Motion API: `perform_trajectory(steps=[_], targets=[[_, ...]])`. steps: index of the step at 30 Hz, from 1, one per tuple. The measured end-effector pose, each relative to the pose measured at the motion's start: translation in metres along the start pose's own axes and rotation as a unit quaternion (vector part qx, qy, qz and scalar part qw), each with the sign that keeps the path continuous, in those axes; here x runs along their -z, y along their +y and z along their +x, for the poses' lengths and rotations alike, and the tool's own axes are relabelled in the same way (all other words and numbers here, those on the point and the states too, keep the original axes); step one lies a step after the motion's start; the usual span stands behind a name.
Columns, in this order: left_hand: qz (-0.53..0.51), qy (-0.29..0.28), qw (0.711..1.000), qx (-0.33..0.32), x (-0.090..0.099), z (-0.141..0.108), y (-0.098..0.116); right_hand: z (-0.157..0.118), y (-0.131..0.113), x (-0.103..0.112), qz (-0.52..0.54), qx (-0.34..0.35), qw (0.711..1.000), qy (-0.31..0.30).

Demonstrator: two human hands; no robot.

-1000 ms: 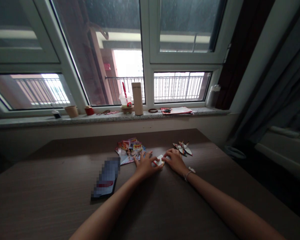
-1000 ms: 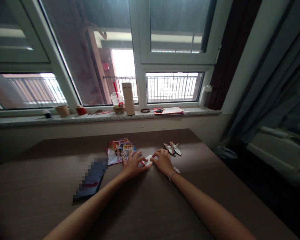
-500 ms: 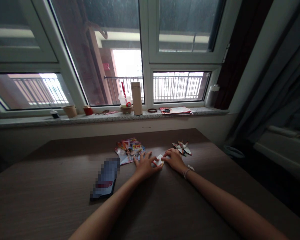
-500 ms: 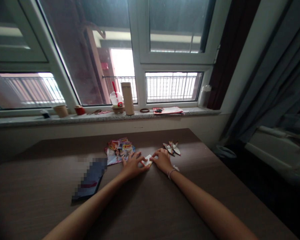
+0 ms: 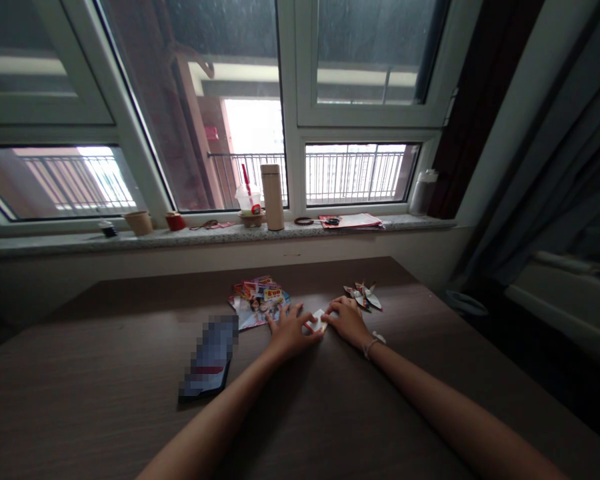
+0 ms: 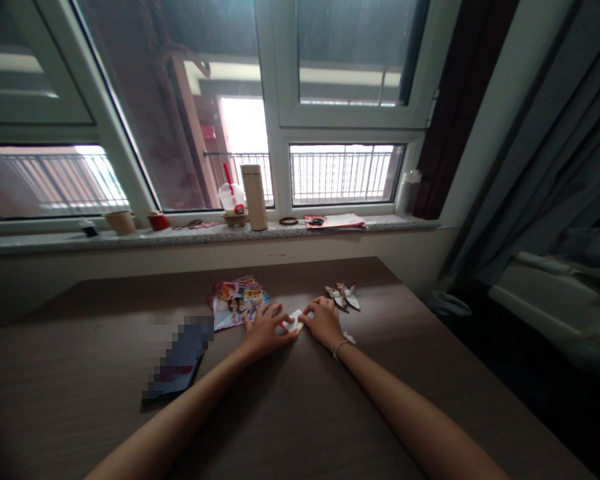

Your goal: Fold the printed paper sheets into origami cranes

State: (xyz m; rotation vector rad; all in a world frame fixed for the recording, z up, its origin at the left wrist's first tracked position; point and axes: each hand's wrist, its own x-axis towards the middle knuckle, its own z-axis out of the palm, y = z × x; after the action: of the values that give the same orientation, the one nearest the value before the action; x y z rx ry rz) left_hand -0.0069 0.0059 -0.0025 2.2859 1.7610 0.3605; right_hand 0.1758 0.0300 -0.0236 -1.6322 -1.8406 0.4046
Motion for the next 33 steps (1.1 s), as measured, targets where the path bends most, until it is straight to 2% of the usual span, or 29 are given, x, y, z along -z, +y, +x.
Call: perform_trajectory(steps=[7, 24, 33], targets=[[0.015, 0.025, 1.000, -0.004, -0.0002, -0.0052, 0.0053, -0.0012, -0.0030, 0.0013, -0.017, 0.006, 1.000, 0.000], [0.004, 0.040, 0.999, -0.011, -0.0017, -0.0064, 0.0050, -0.0004, -0.0027, -0.0011, -0.055, 0.000, 0.998, 0.004], [0.019, 0.067, 0.997, -0.047, -0.0010, -0.0092, 0.0037, 0.0018, 0.0014, -0.0015, -0.046, 0.005, 0.999, -0.004]])
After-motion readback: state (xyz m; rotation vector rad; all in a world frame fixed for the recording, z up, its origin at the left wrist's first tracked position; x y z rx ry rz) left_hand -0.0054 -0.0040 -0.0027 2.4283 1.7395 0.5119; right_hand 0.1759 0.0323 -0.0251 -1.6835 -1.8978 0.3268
